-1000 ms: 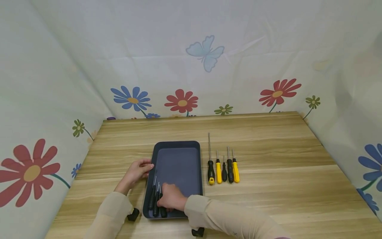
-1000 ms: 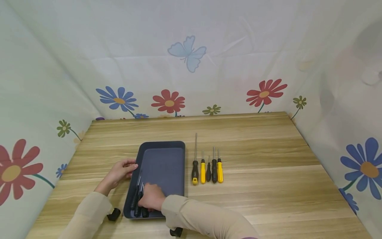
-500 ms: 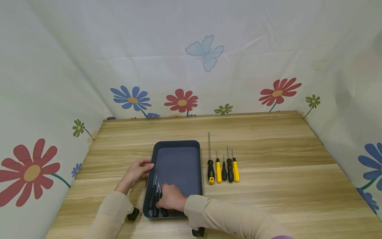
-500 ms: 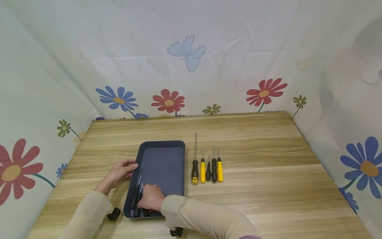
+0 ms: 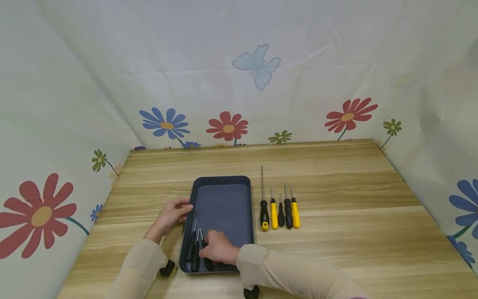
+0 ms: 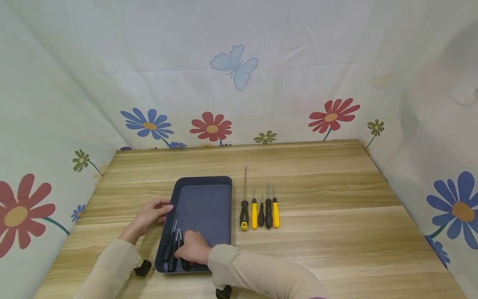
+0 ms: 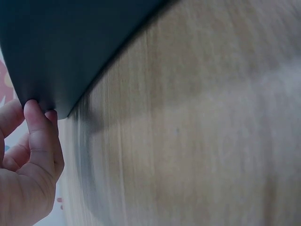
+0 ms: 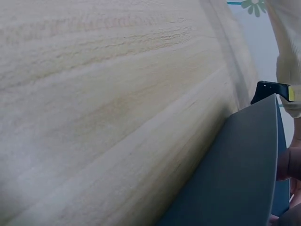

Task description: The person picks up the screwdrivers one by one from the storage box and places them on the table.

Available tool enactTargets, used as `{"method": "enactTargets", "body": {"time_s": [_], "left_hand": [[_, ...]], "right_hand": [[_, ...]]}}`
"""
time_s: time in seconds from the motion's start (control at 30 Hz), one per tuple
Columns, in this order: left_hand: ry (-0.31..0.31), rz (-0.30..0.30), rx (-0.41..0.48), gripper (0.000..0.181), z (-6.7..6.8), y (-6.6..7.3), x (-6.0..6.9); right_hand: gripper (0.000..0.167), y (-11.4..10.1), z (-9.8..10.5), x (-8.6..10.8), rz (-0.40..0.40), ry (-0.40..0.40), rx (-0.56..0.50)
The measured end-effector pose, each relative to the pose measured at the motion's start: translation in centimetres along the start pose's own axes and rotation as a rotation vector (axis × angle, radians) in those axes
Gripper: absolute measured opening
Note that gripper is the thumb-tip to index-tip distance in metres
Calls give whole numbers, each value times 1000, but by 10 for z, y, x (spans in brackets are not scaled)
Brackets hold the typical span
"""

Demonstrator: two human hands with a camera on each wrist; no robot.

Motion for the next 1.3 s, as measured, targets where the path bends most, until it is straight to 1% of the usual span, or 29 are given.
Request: {"method": "enactTargets", "body": {"time_s": [0.17,0.37,0.57,0.7,0.87,1.13,1.3], "left_hand": [[-6,-1,-2,46,0,-1,0],[-5,-5,5,46,0,-1,0],[-2,-3,14,47,0,-1,0],[2,-1,11,47,0,-1,-1],[11,-4,13,46,0,-1,-2],[12,0,19,47,0,-2,-2],[6,-5,17,47,0,-1,-1]], "right_hand": [[23,2,4,1,10,-13,-58],[22,0,11,6,28,11,-153],[22,-1,18,9,19,10,-269],[23,-2,28,12,15,-6,-323],[24,1,43,13,19,-21,-351],[25,12,63,14,9,-8,-377],[27,13,77,18,17,-2,-392]]}}
Point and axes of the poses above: each hand's wrist, its own x-axis away from the middle knuckle, its own z-axis out of the back of the hand, y = z × x, the point moved 1 cm from there along -x, towards the middle knuckle, and after that the axes turned 6 degrees about x, right-handed, at the moved point
